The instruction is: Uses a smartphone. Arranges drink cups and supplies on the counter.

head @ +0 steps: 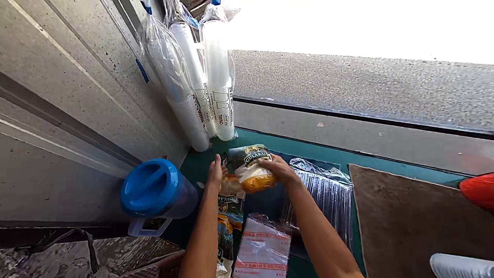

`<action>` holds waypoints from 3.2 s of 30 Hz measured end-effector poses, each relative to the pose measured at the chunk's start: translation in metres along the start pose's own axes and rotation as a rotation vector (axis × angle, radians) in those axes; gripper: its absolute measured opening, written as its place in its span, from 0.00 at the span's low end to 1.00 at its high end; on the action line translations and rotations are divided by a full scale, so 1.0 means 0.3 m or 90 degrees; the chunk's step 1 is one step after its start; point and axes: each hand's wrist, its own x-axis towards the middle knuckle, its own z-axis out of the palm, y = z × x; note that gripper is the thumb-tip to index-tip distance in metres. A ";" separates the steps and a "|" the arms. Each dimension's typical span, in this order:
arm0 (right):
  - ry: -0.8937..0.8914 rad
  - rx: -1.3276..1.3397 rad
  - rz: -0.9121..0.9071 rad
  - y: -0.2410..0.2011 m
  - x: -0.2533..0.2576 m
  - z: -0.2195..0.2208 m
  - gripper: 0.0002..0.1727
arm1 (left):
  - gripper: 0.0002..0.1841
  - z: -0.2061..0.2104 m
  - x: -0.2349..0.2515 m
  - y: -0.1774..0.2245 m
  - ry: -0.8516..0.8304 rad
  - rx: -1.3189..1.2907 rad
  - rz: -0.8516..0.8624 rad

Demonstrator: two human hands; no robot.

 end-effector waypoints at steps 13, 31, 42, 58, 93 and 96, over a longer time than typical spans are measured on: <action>0.014 -0.033 0.022 -0.293 -0.063 0.051 0.17 | 0.49 0.229 -0.027 0.410 -0.300 0.387 0.827; 0.215 -0.524 0.009 -0.082 0.320 -0.213 0.51 | 0.14 0.464 0.435 0.424 0.019 0.910 0.830; 0.289 -0.615 0.025 -0.040 0.498 -0.065 0.45 | 0.16 0.409 0.406 0.497 0.043 0.920 0.666; -0.110 -0.840 0.108 0.247 0.078 0.259 0.57 | 0.27 0.056 0.250 -0.016 -0.087 0.678 0.187; 0.170 -0.186 0.140 -0.201 0.191 -0.003 0.26 | 0.21 0.032 -0.047 0.418 -0.157 0.487 0.765; 0.211 -0.163 0.104 -0.157 0.296 0.027 0.38 | 0.17 0.091 0.241 0.483 -0.288 0.603 0.601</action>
